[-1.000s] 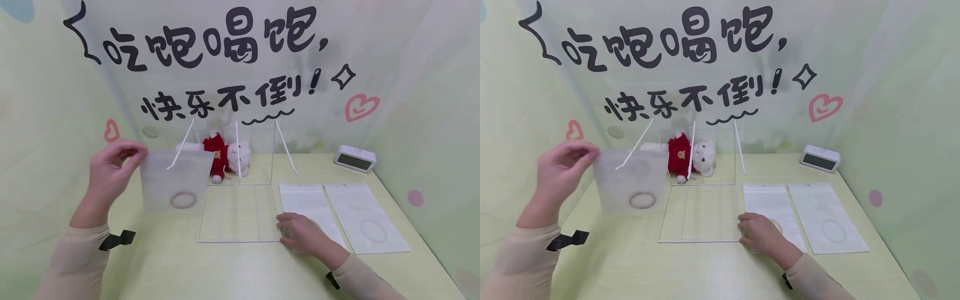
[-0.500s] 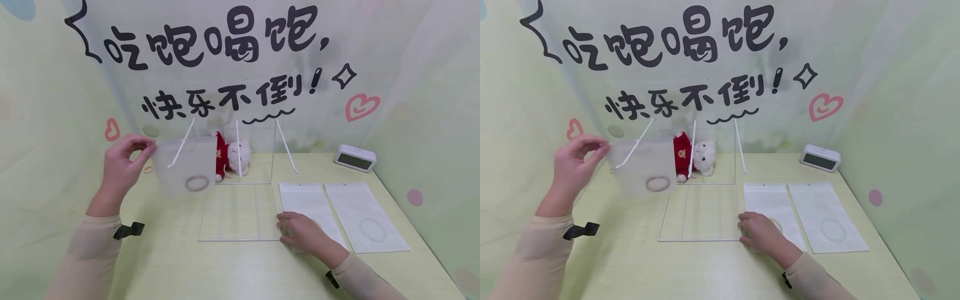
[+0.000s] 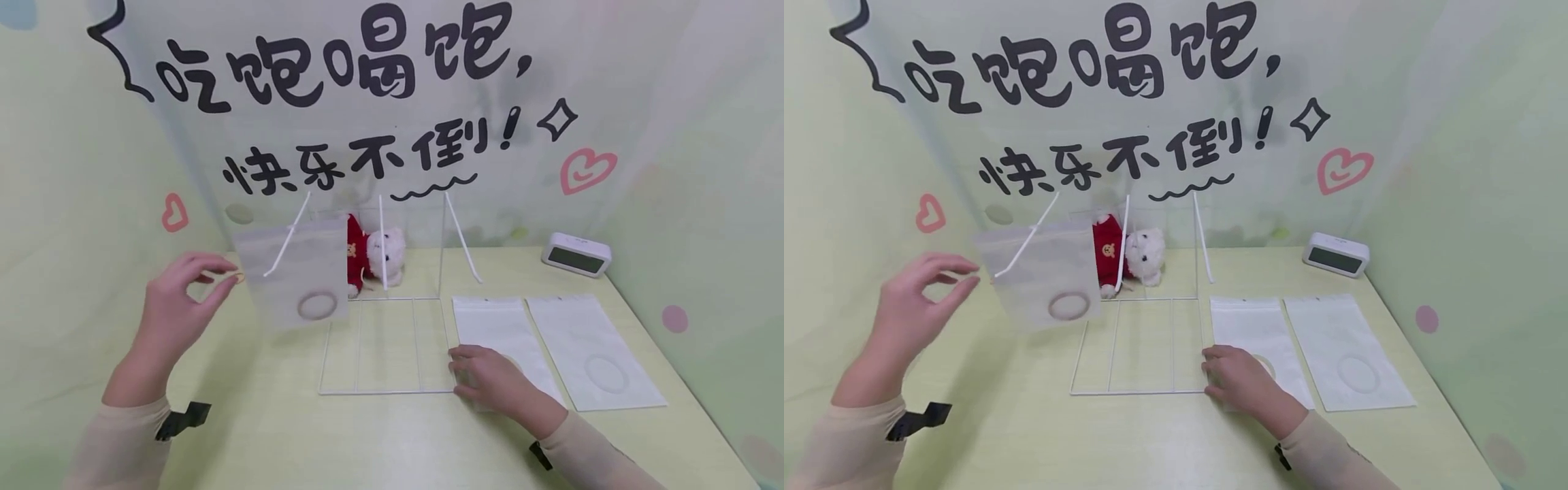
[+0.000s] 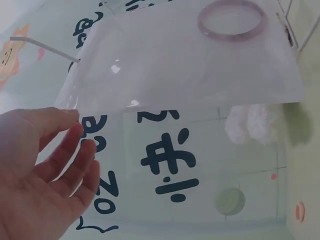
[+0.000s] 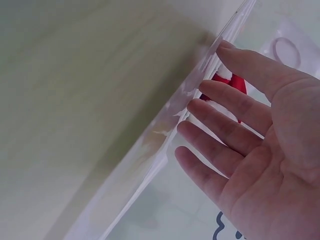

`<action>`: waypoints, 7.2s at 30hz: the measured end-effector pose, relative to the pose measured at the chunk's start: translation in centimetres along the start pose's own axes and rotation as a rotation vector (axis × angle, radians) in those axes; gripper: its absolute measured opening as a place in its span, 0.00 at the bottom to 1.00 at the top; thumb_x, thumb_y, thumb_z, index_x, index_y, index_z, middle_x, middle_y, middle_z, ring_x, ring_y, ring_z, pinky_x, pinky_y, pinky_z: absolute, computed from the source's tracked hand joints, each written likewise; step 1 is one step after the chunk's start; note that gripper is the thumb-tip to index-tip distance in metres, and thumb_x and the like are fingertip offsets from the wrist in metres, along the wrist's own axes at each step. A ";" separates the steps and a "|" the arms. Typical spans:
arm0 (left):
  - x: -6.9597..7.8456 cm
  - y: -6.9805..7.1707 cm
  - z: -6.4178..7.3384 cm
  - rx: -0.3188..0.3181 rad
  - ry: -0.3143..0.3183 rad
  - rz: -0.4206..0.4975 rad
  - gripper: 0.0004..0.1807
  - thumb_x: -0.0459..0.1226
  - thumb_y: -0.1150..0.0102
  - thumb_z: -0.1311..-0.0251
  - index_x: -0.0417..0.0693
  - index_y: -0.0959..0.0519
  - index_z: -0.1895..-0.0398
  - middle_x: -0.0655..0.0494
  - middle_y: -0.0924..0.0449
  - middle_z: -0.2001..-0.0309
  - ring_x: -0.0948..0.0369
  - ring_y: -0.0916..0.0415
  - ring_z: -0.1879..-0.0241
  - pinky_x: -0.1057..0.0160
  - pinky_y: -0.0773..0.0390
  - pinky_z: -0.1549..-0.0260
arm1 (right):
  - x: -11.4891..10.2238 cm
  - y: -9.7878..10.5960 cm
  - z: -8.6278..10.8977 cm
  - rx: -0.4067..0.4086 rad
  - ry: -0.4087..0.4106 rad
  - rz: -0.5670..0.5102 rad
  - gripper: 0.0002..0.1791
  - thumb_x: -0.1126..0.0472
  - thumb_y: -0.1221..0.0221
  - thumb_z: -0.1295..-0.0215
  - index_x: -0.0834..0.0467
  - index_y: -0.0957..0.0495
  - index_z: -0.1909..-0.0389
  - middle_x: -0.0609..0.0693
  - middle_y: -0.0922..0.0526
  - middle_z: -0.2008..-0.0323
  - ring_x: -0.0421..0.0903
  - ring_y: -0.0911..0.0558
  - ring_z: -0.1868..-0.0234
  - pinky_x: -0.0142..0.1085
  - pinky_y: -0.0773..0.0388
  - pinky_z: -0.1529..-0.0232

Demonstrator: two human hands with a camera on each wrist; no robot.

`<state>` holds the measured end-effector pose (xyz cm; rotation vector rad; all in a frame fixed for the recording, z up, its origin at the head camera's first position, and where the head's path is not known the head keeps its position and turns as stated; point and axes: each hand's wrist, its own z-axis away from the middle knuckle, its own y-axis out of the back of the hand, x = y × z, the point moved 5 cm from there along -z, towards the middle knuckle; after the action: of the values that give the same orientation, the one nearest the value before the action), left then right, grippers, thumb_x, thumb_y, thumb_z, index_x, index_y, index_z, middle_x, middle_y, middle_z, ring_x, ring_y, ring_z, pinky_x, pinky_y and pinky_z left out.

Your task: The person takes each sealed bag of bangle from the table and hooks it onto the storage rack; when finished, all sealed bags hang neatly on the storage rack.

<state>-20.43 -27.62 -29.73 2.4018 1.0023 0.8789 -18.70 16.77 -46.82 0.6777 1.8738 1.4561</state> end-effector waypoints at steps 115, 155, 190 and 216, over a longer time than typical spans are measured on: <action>-0.2 -14.6 14.2 -0.748 -0.147 -0.279 0.20 0.44 0.25 0.44 0.47 0.13 0.50 0.52 0.16 0.40 0.50 0.18 0.42 0.50 0.15 0.44 | 17.5 5.8 0.2 0.155 -0.201 -0.158 0.05 0.65 0.30 0.36 0.54 0.14 0.61 0.46 0.13 0.64 0.46 0.16 0.60 0.55 0.15 0.52; -0.5 -15.0 14.5 -0.743 -0.167 -0.308 0.21 0.45 0.25 0.44 0.47 0.13 0.49 0.53 0.16 0.40 0.53 0.20 0.44 0.52 0.14 0.45 | 4.0 16.6 1.9 0.601 0.207 -0.148 0.17 0.73 0.27 0.52 0.51 0.14 0.64 0.37 0.15 0.67 0.34 0.20 0.63 0.24 0.25 0.55; 0.1 -14.7 14.3 -0.754 -0.137 -0.312 0.22 0.45 0.25 0.44 0.48 0.14 0.47 0.53 0.17 0.39 0.52 0.21 0.43 0.51 0.15 0.44 | -5.2 22.6 -1.3 0.722 0.442 -0.205 0.04 0.59 0.34 0.32 0.55 0.12 0.64 0.46 0.14 0.66 0.45 0.22 0.55 0.33 0.32 0.43; -0.1 -14.8 14.4 -0.733 -0.156 -0.310 0.21 0.44 0.24 0.44 0.48 0.13 0.49 0.54 0.16 0.40 0.53 0.21 0.44 0.53 0.15 0.44 | -7.0 22.8 -6.5 0.577 0.370 -0.211 0.08 0.63 0.27 0.42 0.48 0.11 0.64 0.38 0.12 0.67 0.41 0.19 0.58 0.50 0.32 0.37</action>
<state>-17.96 -19.48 -48.51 1.6213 0.7809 0.7576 -19.07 13.14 -22.37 0.4593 2.6078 0.9453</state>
